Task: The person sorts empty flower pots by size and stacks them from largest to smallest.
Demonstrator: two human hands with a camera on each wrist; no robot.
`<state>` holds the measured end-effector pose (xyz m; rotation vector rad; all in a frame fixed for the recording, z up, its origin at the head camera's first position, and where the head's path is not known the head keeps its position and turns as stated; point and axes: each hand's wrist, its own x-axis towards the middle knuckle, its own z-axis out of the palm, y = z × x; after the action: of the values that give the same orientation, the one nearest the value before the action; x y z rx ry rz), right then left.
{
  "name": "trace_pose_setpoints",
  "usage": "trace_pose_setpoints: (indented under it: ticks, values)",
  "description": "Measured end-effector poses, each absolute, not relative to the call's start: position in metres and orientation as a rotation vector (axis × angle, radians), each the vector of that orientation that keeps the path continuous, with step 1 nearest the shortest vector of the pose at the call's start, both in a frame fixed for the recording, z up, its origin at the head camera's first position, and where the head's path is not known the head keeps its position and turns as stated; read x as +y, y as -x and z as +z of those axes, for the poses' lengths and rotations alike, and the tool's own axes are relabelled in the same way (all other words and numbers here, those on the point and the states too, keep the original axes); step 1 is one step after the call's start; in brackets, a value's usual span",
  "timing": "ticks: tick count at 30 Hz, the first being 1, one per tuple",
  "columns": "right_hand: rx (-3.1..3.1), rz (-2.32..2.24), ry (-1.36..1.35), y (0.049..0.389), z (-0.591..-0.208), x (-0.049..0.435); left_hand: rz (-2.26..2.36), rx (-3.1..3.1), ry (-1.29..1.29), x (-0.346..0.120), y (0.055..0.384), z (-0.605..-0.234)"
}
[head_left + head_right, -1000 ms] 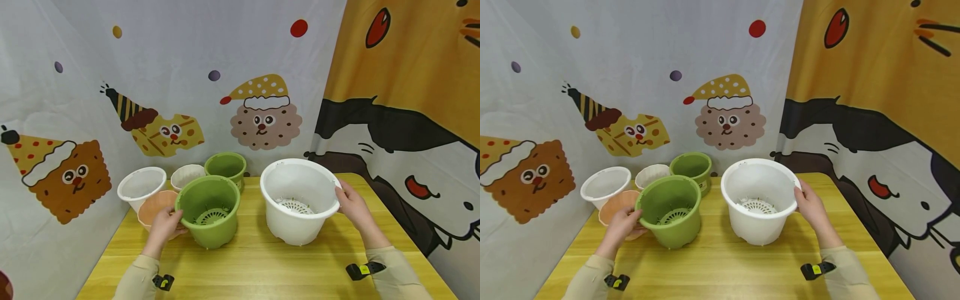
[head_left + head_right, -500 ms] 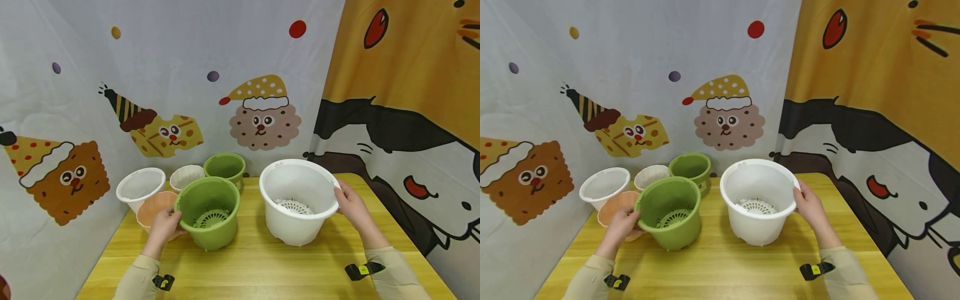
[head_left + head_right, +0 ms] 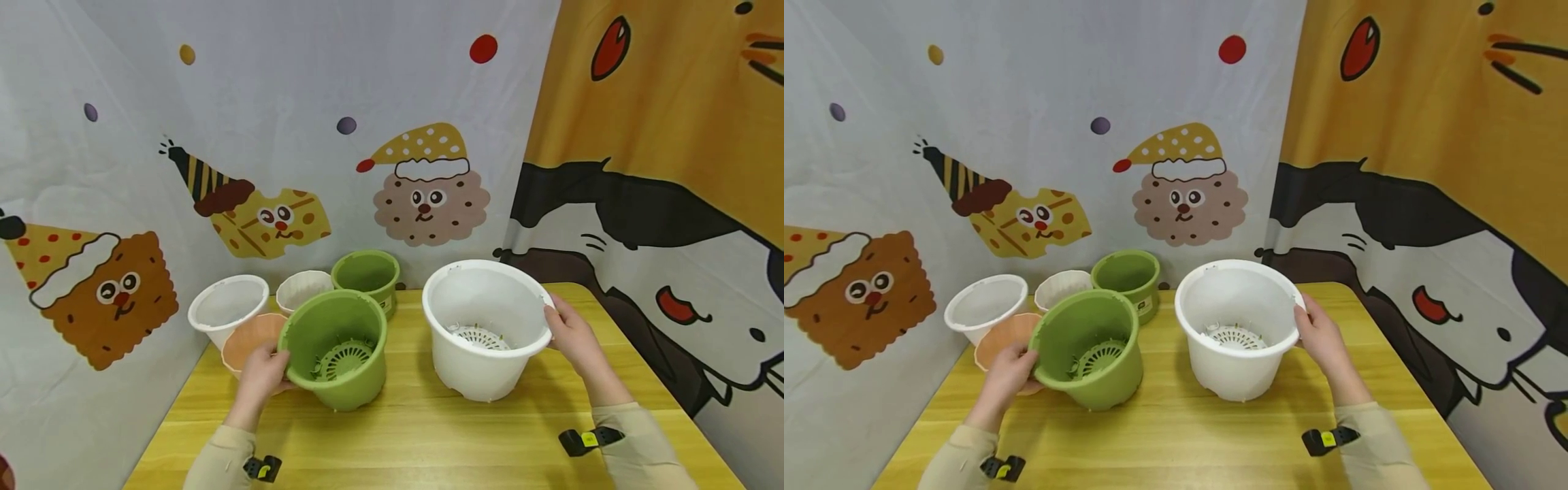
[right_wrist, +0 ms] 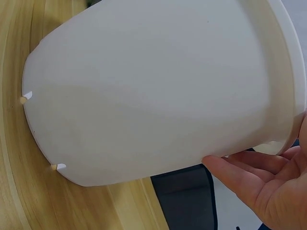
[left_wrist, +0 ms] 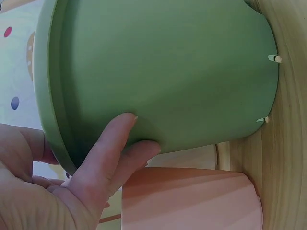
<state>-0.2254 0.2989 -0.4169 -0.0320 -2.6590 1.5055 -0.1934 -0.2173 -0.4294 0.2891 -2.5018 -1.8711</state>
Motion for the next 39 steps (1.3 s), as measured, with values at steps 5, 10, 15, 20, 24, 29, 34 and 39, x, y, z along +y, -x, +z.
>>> trace_pose_setpoints:
  ticks: [5, 10, 15, 20, 24, 29, 34, 39]
  values:
    - [-2.659, 1.509, 0.042, 0.226, -0.418, 0.299, -1.834, -2.503, -0.283, -0.217, 0.19, -0.428]
    - [-2.657, 1.516, 0.054, 0.226, -0.418, 0.298, -1.776, -2.534, -0.263, -0.218, 0.186, -0.427]
    - [-2.65, 1.525, 0.057, 0.225, -0.418, 0.298, -1.694, -2.563, -0.246, -0.218, 0.183, -0.428]
    - [-2.646, 1.521, 0.065, 0.225, -0.417, 0.297, -1.684, -2.55, -0.23, -0.217, 0.181, -0.428]
    - [-2.654, 1.515, 0.079, 0.225, -0.417, 0.297, -1.701, -2.523, -0.23, -0.215, 0.179, -0.427]
    - [-2.663, 1.506, 0.094, 0.226, -0.417, 0.296, -1.71, -2.5, -0.224, -0.214, 0.177, -0.425]
    - [-2.66, 1.512, 0.101, 0.226, -0.417, 0.296, -1.749, -2.462, -0.221, -0.212, 0.177, -0.421]
    - [-2.654, 1.514, 0.09, 0.226, -0.417, 0.296, -1.791, -2.423, -0.226, -0.21, 0.177, -0.415]
